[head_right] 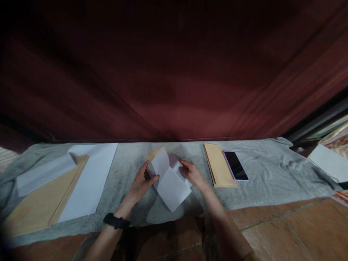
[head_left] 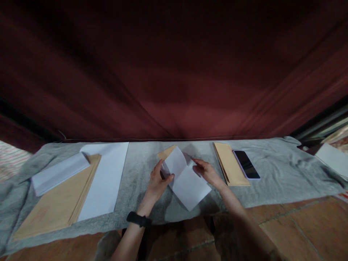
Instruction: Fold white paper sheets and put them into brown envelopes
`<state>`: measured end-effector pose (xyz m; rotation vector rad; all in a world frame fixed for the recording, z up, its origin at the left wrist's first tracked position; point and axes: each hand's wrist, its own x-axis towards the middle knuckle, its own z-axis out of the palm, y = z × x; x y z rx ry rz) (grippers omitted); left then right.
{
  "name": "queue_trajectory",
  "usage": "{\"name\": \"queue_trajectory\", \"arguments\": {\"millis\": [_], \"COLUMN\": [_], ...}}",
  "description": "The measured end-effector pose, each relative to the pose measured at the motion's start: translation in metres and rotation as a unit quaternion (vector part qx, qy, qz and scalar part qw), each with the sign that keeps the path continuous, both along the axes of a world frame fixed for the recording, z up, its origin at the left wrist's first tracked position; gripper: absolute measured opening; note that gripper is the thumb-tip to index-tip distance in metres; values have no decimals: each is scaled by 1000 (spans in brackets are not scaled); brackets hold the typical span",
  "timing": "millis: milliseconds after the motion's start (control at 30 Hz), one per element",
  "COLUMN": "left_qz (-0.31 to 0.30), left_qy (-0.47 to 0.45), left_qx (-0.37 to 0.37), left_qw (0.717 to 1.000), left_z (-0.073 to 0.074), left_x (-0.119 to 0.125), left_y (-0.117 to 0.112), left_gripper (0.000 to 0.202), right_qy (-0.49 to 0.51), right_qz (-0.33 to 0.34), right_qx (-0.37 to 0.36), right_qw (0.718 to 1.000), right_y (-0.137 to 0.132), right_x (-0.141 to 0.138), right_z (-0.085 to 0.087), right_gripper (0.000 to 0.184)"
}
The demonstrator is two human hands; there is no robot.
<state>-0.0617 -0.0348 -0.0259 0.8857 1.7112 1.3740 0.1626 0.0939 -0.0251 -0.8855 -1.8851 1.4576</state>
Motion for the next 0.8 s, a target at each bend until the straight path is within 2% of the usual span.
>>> {"name": "queue_trajectory", "arguments": {"millis": [167, 333, 467, 533, 667, 733, 800], "left_qz": [11, -49, -8, -45, -172, -196, -192], "left_qy": [-51, -30, -33, -48, -65, -72, -83], "left_qx": [15, -4, 45, 63, 41, 14, -5], "left_qw": [999, 998, 998, 996, 982, 978, 978], "left_z": [8, 19, 30, 39, 59, 64, 66], "left_x": [-8, -16, -19, -20, -25, -28, -32], "left_y": [1, -5, -12, -16, -28, -37, -45], "left_gripper": [80, 73, 71, 59, 29, 27, 27], "right_qy": [-2, 3, 6, 8, 15, 8, -7], "right_qz": [-4, 14, 31, 49, 74, 76, 53], "right_qx": [-1, -23, -59, -86, -103, -86, -46], "right_qw": [1000, 1000, 998, 995, 992, 993, 997], "right_y": [-6, -9, -10, -10, -11, -11, -10], "right_x": [3, 7, 12, 14, 16, 14, 9], "right_z": [15, 26, 30, 31, 34, 34, 34], "right_gripper": [36, 36, 39, 42, 41, 39, 37]}}
